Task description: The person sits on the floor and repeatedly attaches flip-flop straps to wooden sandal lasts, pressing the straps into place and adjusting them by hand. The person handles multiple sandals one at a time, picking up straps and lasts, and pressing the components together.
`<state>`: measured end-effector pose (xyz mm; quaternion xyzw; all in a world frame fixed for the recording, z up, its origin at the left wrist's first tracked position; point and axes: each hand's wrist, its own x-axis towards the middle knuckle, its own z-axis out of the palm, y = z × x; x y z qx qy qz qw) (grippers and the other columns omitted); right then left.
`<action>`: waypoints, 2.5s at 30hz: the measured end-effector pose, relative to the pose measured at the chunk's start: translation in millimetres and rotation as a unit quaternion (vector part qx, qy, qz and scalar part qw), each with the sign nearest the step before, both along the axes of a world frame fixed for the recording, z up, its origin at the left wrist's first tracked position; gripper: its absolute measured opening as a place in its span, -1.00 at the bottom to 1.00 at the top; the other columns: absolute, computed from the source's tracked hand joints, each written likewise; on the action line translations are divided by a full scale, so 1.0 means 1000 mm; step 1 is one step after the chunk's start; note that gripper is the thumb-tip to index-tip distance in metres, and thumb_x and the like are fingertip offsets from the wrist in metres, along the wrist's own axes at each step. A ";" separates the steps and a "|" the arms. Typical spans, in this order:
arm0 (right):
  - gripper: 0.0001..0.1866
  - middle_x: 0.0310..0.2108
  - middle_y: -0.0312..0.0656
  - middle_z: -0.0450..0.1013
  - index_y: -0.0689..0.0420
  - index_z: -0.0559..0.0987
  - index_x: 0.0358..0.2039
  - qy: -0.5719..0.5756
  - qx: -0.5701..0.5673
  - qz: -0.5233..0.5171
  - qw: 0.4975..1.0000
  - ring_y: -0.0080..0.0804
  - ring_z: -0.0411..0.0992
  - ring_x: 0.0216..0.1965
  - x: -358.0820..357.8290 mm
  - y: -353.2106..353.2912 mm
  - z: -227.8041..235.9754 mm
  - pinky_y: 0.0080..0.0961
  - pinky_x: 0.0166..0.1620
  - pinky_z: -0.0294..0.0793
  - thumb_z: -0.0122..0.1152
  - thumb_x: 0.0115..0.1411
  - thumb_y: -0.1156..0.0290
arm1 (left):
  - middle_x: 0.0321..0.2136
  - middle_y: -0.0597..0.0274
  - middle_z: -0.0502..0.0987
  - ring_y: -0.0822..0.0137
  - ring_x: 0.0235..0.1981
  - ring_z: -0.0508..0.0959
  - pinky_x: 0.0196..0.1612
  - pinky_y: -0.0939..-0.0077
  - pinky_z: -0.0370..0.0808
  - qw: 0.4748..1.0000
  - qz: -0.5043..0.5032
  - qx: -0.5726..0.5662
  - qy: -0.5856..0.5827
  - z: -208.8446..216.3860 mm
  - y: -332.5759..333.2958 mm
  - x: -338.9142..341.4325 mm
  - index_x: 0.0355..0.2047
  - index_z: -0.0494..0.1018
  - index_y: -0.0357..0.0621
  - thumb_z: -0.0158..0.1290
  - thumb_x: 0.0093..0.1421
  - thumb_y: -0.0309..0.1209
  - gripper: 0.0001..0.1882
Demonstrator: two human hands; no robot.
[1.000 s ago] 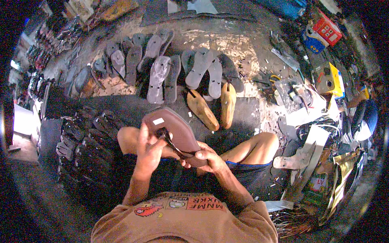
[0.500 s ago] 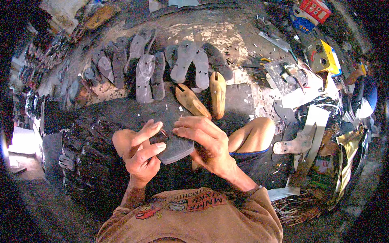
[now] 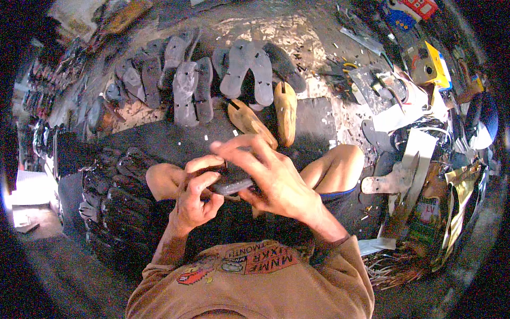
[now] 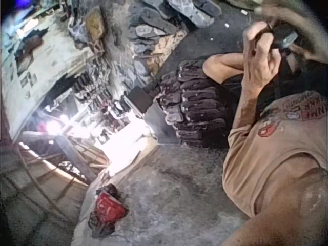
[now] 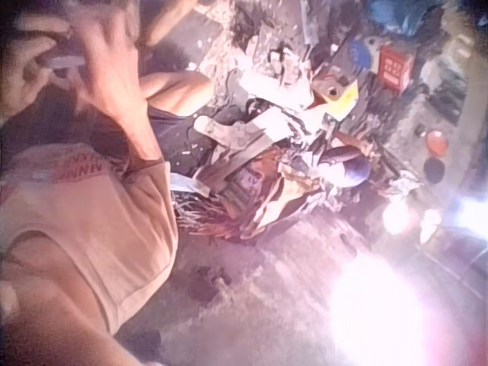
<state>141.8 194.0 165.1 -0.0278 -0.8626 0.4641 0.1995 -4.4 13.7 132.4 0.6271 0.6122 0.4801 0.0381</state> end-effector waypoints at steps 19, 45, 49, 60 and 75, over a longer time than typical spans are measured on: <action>-0.14 0.22 -0.08 0.47 0.17 0.26 0.46 0.021 -0.540 -0.296 0.788 -0.19 0.54 0.15 -0.005 0.073 -0.228 -0.25 0.10 0.65 0.45 0.20 0.34 | 0.32 -0.05 0.41 -0.05 0.37 0.41 0.39 -0.41 0.37 0.592 0.040 0.214 -0.776 -0.058 0.016 -0.112 0.43 0.22 -0.13 0.09 0.38 -0.22 -0.34; -0.42 0.32 0.29 0.41 0.30 0.57 0.25 0.061 -0.090 -0.067 0.992 0.15 0.48 0.30 0.003 -0.070 -0.069 -0.11 0.32 0.45 0.40 0.18 0.52 | 0.37 0.03 0.37 -0.11 0.43 0.34 0.34 -0.51 0.36 0.671 0.081 0.195 -0.711 -0.029 0.005 -0.083 0.45 0.22 0.35 0.01 0.49 -0.17 -0.45; -0.40 0.35 0.28 0.38 0.32 0.52 0.28 0.128 -0.097 -0.169 0.973 0.17 0.43 0.35 -0.020 -0.103 -0.097 0.00 0.44 0.23 0.40 0.22 0.50 | 0.23 0.01 0.44 -0.18 0.32 0.44 0.29 -0.50 0.43 0.697 0.024 0.194 -0.690 -0.051 0.025 -0.065 0.42 0.20 0.27 0.11 0.44 -0.18 -0.41; -0.28 0.46 0.19 0.20 0.10 0.48 0.36 0.022 -0.057 -0.091 0.994 0.22 0.19 0.47 -0.011 -0.110 -0.113 0.05 0.47 0.21 0.49 0.18 0.39 | 0.21 0.06 0.54 0.13 0.24 0.54 0.35 0.14 0.44 0.661 0.161 0.073 -0.730 -0.088 -0.019 0.011 0.39 0.29 -0.14 -0.21 0.53 0.21 -0.26; -0.58 -0.59 -0.46 0.33 0.03 0.53 -0.42 -0.137 -0.700 0.013 0.701 -0.69 0.23 -0.60 0.013 -0.100 -0.116 -0.63 -0.53 0.21 0.09 0.56 0.06 | 0.12 -0.28 0.57 -0.18 -0.01 0.66 0.12 -0.09 0.61 0.446 -0.037 0.082 -0.890 -0.054 -0.061 0.025 0.28 0.37 -0.42 -0.08 0.25 0.46 0.08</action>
